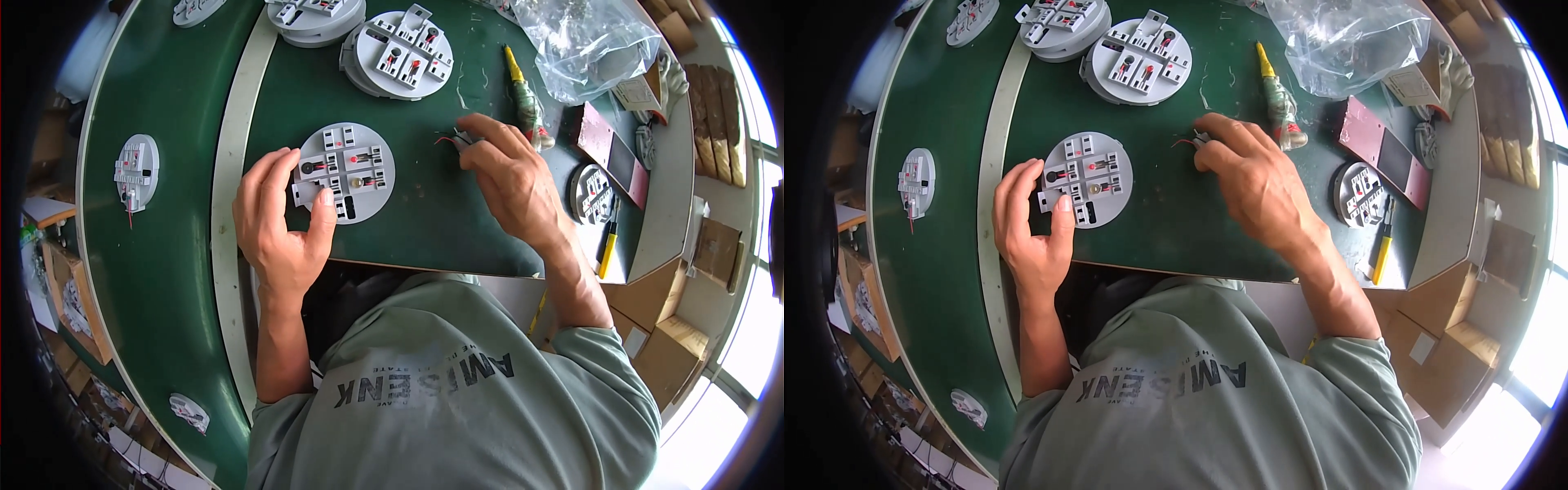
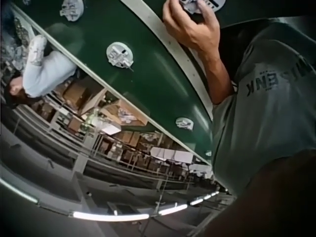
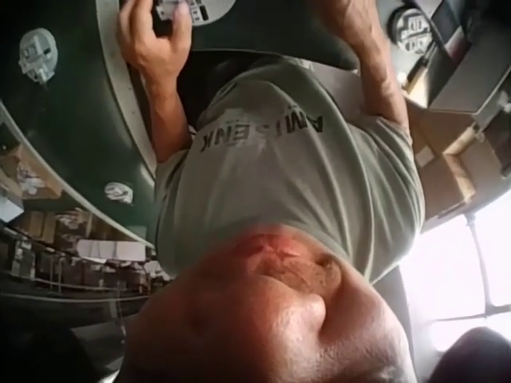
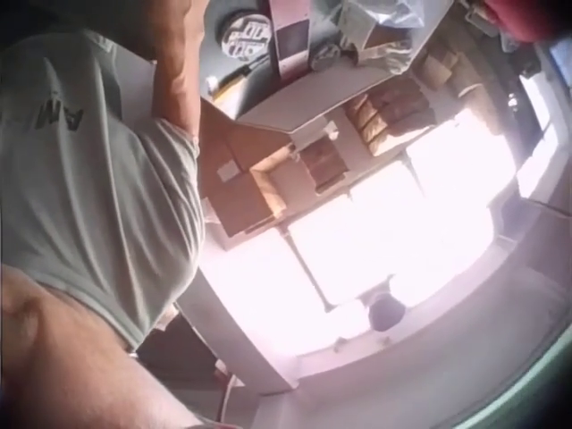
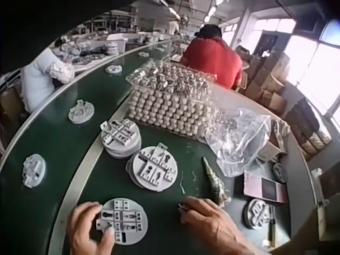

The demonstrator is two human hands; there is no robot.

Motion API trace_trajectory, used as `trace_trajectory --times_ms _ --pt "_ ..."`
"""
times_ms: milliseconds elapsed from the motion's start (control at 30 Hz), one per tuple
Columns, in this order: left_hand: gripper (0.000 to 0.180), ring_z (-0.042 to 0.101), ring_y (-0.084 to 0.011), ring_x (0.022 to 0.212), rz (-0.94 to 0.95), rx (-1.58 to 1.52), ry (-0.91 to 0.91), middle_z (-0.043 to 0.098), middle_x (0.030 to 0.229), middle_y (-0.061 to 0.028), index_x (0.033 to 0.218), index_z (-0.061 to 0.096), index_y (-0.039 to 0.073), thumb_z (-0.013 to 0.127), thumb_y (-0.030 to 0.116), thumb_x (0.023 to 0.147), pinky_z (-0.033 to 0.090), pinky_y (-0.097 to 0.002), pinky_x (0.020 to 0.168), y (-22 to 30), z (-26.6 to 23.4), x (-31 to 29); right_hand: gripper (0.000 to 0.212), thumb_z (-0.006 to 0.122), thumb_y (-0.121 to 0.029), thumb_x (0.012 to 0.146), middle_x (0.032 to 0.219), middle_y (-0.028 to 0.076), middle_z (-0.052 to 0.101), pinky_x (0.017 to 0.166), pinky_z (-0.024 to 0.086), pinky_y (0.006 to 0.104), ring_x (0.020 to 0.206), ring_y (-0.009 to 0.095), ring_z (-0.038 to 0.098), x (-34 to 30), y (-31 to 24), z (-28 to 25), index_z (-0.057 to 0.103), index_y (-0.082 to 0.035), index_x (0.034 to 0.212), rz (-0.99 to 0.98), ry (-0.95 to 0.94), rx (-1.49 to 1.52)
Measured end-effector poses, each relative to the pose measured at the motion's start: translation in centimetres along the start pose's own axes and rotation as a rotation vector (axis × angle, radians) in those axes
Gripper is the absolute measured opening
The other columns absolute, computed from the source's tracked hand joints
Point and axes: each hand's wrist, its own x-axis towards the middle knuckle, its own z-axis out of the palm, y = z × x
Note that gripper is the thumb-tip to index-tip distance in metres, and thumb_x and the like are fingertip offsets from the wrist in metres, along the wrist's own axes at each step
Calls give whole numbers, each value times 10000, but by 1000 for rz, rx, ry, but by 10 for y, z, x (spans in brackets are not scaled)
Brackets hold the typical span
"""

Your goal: The recorder is assembling small electronic components into circular trays on a production line.

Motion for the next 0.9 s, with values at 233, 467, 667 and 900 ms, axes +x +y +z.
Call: trace_trajectory --times_ms 233,467,667,900 --pt "773 592 -371 1346 14 -15 -150 638 1470 -158 1501 583 53 878 249 813 467 -499 1099 9 -15 17 256 834 -42 874 1195 129 720 950 560 427 1070 330 694 17 -18 4 666 -23 1067 347 -32 53" --pt "1071 525 -351 1447 -19 -6 -323 634 1506 -103 1584 489 63 991 240 655 409 -498 1162 5 -20 24 220 818 18 857 1007 112 719 813 580 377 946 296 695 48 -51 5 684 -24 1027 138 -5 275" --pt "1168 554 -319 1421 -46 -3 -291 672 1448 -76 1613 444 71 1010 245 607 412 -480 1158 1 -10 26 230 807 14 835 1015 102 714 797 575 425 935 331 679 94 -91 35 693 -37 1028 -154 -179 230" --pt "1195 591 -315 1368 -67 -20 -261 689 1397 -73 1618 434 74 1018 266 593 428 -469 1138 -5 -9 29 222 807 6 825 1031 88 734 804 582 433 955 338 691 103 -89 39 710 -47 1018 -167 -208 286"
